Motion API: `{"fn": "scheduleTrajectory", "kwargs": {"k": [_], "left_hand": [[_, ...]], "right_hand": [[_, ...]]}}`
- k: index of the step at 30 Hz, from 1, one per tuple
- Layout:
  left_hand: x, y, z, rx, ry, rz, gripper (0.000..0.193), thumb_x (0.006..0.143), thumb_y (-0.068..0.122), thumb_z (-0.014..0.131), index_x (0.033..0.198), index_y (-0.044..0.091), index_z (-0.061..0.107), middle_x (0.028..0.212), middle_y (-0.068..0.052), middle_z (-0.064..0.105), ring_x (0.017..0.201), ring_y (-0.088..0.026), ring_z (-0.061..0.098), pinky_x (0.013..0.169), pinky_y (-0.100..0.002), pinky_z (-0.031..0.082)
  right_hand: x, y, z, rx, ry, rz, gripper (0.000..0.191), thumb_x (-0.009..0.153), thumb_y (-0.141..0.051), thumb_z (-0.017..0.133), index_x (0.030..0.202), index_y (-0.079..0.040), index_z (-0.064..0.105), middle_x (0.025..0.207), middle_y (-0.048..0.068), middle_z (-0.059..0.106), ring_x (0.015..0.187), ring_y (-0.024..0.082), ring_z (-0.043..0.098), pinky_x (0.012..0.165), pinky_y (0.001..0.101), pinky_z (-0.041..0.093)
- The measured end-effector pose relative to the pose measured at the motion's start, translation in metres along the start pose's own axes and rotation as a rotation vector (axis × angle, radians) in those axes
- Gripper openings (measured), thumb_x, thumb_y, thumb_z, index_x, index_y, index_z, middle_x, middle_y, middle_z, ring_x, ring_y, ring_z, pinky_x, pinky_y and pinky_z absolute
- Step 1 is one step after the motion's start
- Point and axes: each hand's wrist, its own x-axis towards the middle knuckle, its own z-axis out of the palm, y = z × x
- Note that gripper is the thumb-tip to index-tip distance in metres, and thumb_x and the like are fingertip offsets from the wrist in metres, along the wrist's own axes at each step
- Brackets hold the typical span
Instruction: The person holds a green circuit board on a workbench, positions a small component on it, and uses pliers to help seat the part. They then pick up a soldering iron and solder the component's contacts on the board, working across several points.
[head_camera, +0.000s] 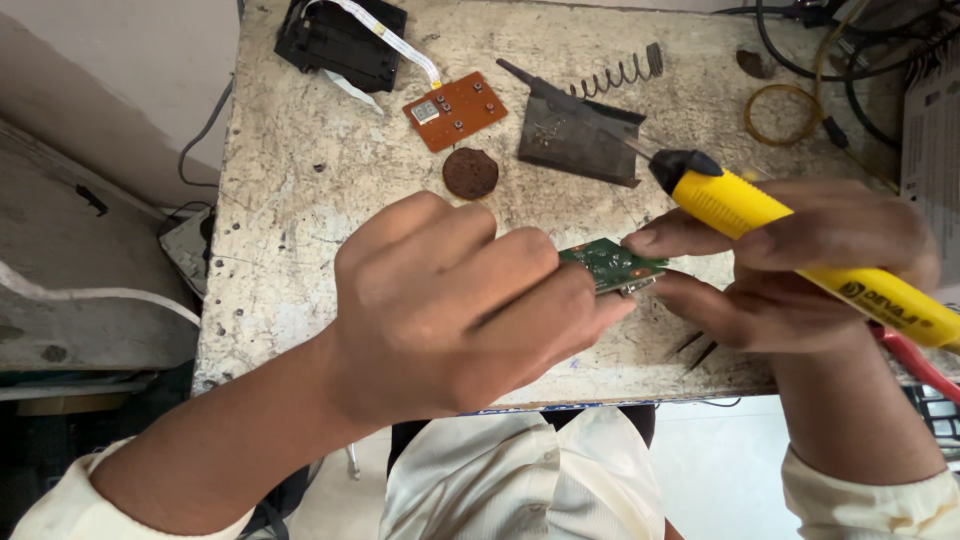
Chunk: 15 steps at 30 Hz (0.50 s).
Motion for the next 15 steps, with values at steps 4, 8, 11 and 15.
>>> {"fn": "scheduleTrajectory", "kwargs": {"k": [4, 8, 11, 15], "left_hand": [[0.002, -0.001, 0.004, -0.051, 0.003, -0.035, 0.026, 0.09, 0.027, 0.088, 0.081, 0.01, 0.069, 0.075, 0.0, 0.063, 0.058, -0.007, 0.055, 0.049, -0.024, 0.035], [0.003, 0.0, -0.004, -0.089, -0.05, -0.108, 0.024, 0.086, 0.021, 0.086, 0.082, 0.006, 0.067, 0.076, -0.004, 0.063, 0.059, -0.012, 0.058, 0.049, -0.028, 0.041], [0.005, 0.001, -0.005, -0.102, -0.067, -0.15, 0.021, 0.083, 0.016, 0.085, 0.082, 0.005, 0.067, 0.076, -0.006, 0.063, 0.057, -0.015, 0.058, 0.049, -0.03, 0.044], [0.002, 0.0, -0.005, -0.207, -0.069, -0.217, 0.02, 0.092, 0.016, 0.084, 0.091, 0.005, 0.067, 0.085, -0.006, 0.064, 0.067, -0.016, 0.063, 0.057, -0.03, 0.048]], "right_hand": [[-0.007, -0.001, 0.008, 0.049, 0.121, 0.048, 0.06, 0.07, 0.006, 0.086, 0.113, 0.0, 0.045, 0.107, 0.03, 0.065, 0.094, 0.039, 0.076, 0.078, 0.0423, 0.07], [-0.015, -0.002, 0.017, 0.06, 0.211, 0.09, 0.064, 0.071, 0.01, 0.088, 0.116, 0.004, 0.044, 0.107, 0.009, 0.061, 0.101, 0.034, 0.074, 0.084, 0.0469, 0.066], [-0.023, -0.002, 0.018, 0.068, 0.191, 0.104, 0.064, 0.079, 0.009, 0.088, 0.123, 0.004, 0.041, 0.126, 0.01, 0.057, 0.116, 0.033, 0.072, 0.078, 0.0381, 0.063], [-0.01, -0.005, -0.05, -0.117, 0.08, 0.222, 0.082, 0.073, 0.005, 0.093, 0.129, 0.007, 0.033, 0.134, 0.017, 0.067, 0.104, 0.026, 0.076, 0.053, 0.0196, 0.049]]}}
